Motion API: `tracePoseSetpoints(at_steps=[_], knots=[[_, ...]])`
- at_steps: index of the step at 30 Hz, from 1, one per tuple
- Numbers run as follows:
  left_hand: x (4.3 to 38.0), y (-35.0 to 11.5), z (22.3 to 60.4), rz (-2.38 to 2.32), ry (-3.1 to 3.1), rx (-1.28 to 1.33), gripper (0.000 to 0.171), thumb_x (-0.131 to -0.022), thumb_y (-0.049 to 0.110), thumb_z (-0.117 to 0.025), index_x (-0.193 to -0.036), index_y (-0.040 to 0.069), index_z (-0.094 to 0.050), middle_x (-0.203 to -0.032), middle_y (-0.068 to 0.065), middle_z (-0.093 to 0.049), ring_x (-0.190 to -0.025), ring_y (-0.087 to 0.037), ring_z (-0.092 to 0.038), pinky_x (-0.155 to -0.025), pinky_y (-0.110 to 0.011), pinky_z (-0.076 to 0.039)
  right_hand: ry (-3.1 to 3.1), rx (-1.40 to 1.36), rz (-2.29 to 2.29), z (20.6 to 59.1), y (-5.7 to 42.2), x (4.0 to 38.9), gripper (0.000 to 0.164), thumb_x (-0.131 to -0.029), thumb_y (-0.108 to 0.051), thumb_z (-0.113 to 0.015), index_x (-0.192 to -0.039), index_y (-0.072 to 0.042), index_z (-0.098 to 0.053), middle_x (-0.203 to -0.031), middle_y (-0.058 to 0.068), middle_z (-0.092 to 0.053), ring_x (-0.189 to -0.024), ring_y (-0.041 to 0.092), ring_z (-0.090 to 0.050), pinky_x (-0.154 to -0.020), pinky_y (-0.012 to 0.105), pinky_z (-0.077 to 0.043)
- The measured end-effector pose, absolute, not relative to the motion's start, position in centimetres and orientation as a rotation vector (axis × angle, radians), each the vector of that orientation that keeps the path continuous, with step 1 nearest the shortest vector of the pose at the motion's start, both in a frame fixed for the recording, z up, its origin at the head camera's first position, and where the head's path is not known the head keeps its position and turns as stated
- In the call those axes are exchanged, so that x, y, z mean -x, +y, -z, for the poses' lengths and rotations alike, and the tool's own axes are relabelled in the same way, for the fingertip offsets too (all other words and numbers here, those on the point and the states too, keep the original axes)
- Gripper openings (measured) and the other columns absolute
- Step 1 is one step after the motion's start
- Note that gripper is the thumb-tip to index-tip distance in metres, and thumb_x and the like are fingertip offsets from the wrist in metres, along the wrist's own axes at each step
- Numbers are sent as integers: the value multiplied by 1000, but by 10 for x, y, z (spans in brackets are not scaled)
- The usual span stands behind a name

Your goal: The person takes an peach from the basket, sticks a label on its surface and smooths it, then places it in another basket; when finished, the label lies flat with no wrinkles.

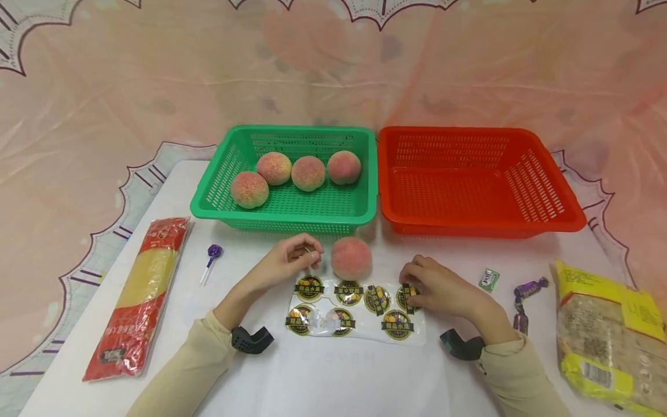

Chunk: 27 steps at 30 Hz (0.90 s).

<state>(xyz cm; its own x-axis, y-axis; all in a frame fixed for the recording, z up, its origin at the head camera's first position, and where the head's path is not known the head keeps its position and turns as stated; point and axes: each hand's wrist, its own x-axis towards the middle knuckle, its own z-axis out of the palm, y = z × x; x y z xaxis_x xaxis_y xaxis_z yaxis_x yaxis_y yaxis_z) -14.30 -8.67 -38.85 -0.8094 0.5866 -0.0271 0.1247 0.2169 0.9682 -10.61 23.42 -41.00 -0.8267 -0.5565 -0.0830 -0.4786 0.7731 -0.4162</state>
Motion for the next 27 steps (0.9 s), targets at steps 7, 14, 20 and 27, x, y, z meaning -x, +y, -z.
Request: tracePoseSetpoints(at_steps=[7,14,20,27], knots=[[140,-87,384,-1600,2135,-713,21,-89,8,-51,-105,-4,-52,-94,-28,-57,-85,-41,-57,-74,-50,-47,2731,778,706,407,238,108,20,-76,-19,-69,-86,-25,-54,-78,-13,-52,-73,3,-47,-66,20,-44],[134,-81,379,-1582,2139,-749,18,-87,8,-53,-101,-3,-54,-94,-26,-59,-85,-37,-58,-74,-45,-49,2661,845,1018,400,243,111,15,-81,-17,-64,-82,-24,-52,-73,-12,-54,-68,4,-50,-58,18,-43],[125,-72,377,-1505,2234,-802,13,-87,15,-56,-96,7,-57,-89,-12,-63,-81,-19,-60,-69,-30,-50,2581,862,1333,391,227,109,13,-81,-10,-63,-85,-16,-53,-78,-5,-57,-73,7,-54,-64,20,-46],[115,-56,395,-1378,2345,-876,17,-85,39,-55,-97,26,-55,-85,9,-59,-78,-4,-56,-65,-21,-49,2247,846,1657,404,202,106,12,-84,-5,-58,-92,-9,-50,-80,13,-56,-72,23,-58,-65,30,-51]])
